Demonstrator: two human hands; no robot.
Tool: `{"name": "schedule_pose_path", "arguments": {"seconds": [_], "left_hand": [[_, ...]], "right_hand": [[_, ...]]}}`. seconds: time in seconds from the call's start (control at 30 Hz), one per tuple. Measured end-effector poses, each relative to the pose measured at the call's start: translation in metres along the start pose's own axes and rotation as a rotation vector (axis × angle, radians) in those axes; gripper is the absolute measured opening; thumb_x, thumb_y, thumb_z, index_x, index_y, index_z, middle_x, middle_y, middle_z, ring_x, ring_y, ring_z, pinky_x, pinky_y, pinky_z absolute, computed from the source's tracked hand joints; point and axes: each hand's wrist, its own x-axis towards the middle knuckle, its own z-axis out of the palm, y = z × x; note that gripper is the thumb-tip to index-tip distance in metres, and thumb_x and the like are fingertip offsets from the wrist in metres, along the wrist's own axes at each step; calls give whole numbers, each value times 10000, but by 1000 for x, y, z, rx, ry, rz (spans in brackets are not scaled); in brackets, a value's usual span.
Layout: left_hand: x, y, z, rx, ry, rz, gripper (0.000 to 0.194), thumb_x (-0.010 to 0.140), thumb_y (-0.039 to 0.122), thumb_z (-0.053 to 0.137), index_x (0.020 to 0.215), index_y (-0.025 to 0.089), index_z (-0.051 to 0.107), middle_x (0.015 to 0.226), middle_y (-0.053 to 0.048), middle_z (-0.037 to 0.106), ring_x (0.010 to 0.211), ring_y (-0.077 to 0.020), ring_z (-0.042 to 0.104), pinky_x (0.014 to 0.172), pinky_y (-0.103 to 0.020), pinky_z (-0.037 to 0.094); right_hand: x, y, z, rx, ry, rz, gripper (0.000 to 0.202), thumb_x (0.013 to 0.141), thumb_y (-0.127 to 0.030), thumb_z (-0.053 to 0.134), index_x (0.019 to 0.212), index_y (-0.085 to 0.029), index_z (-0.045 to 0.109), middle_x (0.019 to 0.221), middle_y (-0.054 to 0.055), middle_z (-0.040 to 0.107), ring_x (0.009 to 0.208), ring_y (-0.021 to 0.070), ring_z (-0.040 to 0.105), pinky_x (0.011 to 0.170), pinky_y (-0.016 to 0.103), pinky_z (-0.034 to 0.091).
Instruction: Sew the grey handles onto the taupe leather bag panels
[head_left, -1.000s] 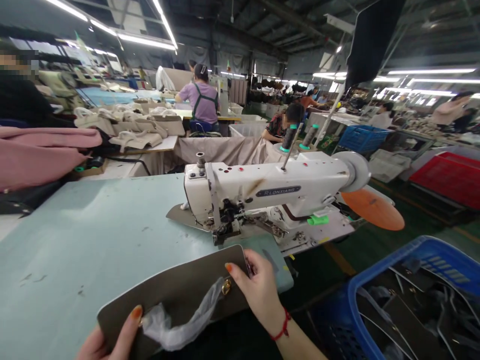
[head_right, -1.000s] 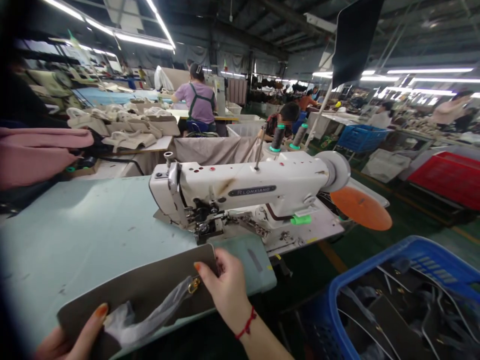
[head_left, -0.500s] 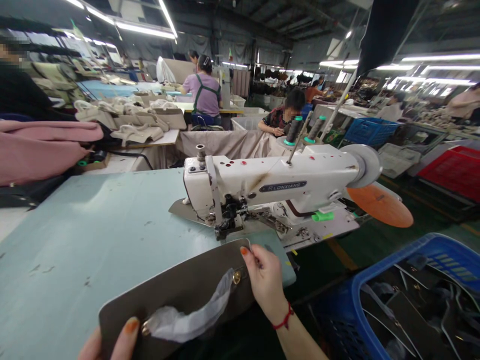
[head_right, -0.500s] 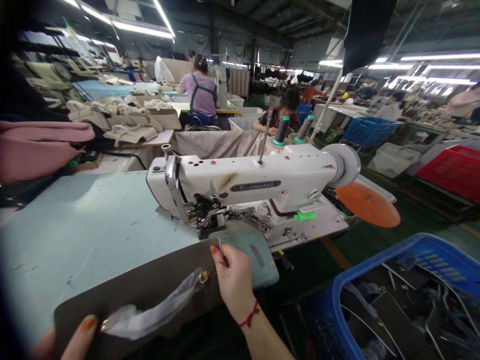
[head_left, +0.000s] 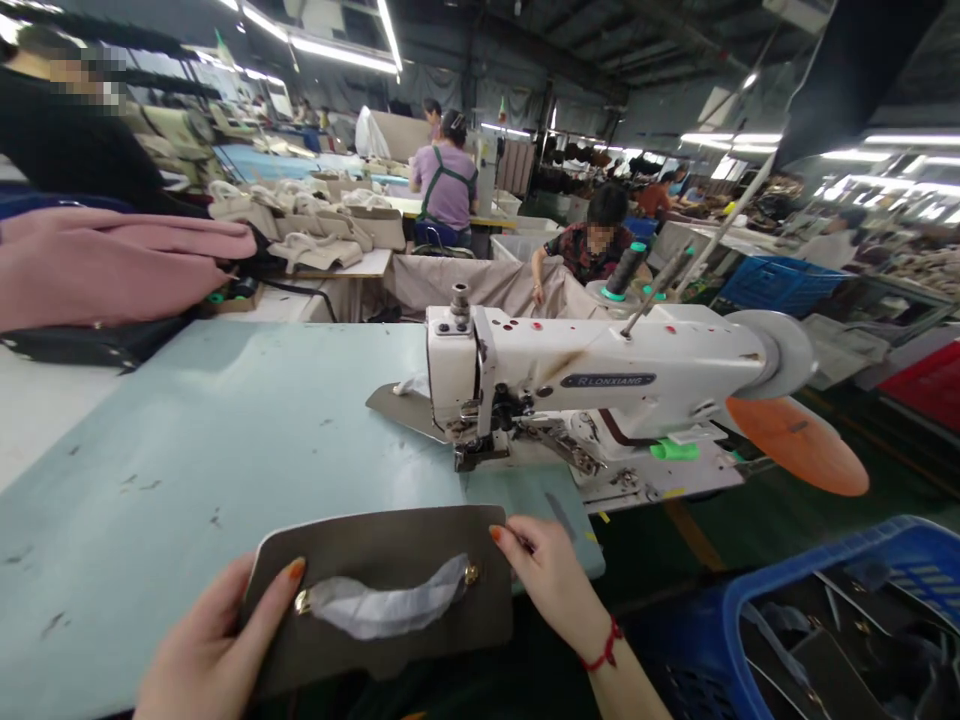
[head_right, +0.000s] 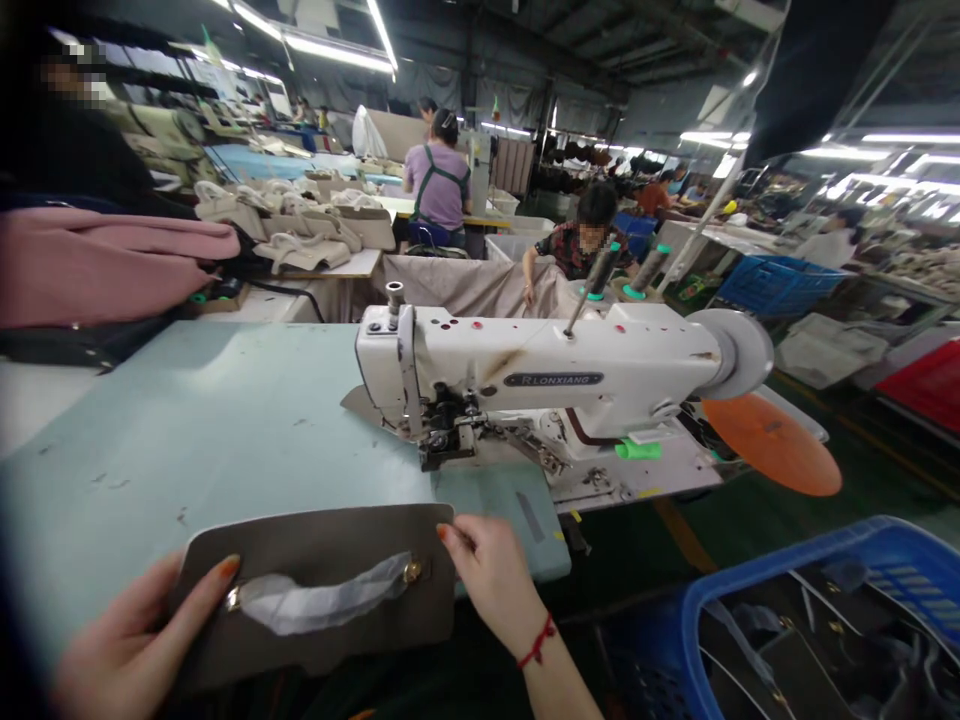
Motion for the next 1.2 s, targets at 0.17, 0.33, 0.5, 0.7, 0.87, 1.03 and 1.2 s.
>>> {"name": "schedule_pose_path", "arguments": {"seconds": [0.17,0.33,0.5,0.7,0.87,1.03,1.2], "left_hand": [[34,-1,-9,-526,-121,-266,520,665,498,725,1105,249,604,946,-3,718,682,-195,660,524,-236,556],[29,-16,43,-1040,-284,-277,352,764,454,661,1030,224,638,1025,-42,702,885,-205,663,750,-278,574],[32,-8,109,-776,-213,-309,426,674,254,786,1050,179,600,979,-48,704,769,-179,671,690,-252,575],[83,9,128,-656,-339,-288,449,636,263,810,1018,150,602,897,-60,717,714,-182,669,650,-270,580],[112,16,136,-575,-465,-287,381,650,268,799,962,146,616,849,-53,723,690,-178,670,647,-273,581],[129,26,142,-500,-549,-293,370,621,240,803,920,115,622,774,-68,718,625,-189,658,593,-287,574],[136,33,143,-448,-575,-273,383,611,242,801,932,128,625,770,-55,720,633,-190,659,593,-279,568]], "right_hand": [[4,14,34,377,18,110,451,872,-508,501,590,-202,328,484,-72,298,455,73,285,465,234,193],[16,23,94,618,248,209,474,846,-536,523,537,-199,397,416,-64,368,410,75,283,452,237,223],[41,16,114,458,244,156,478,882,-441,512,480,-188,565,464,-19,498,486,103,404,534,248,306],[68,25,107,471,231,192,510,900,-412,487,442,-192,540,456,-26,497,529,111,441,595,239,336],[80,31,117,593,269,275,492,888,-405,497,446,-191,535,439,-35,459,475,107,394,548,251,308],[89,27,119,616,328,314,525,885,-440,503,423,-189,508,447,-34,463,461,104,386,534,254,299],[92,27,120,578,349,305,530,881,-447,504,419,-189,510,453,-32,480,480,109,412,556,254,312]]}}
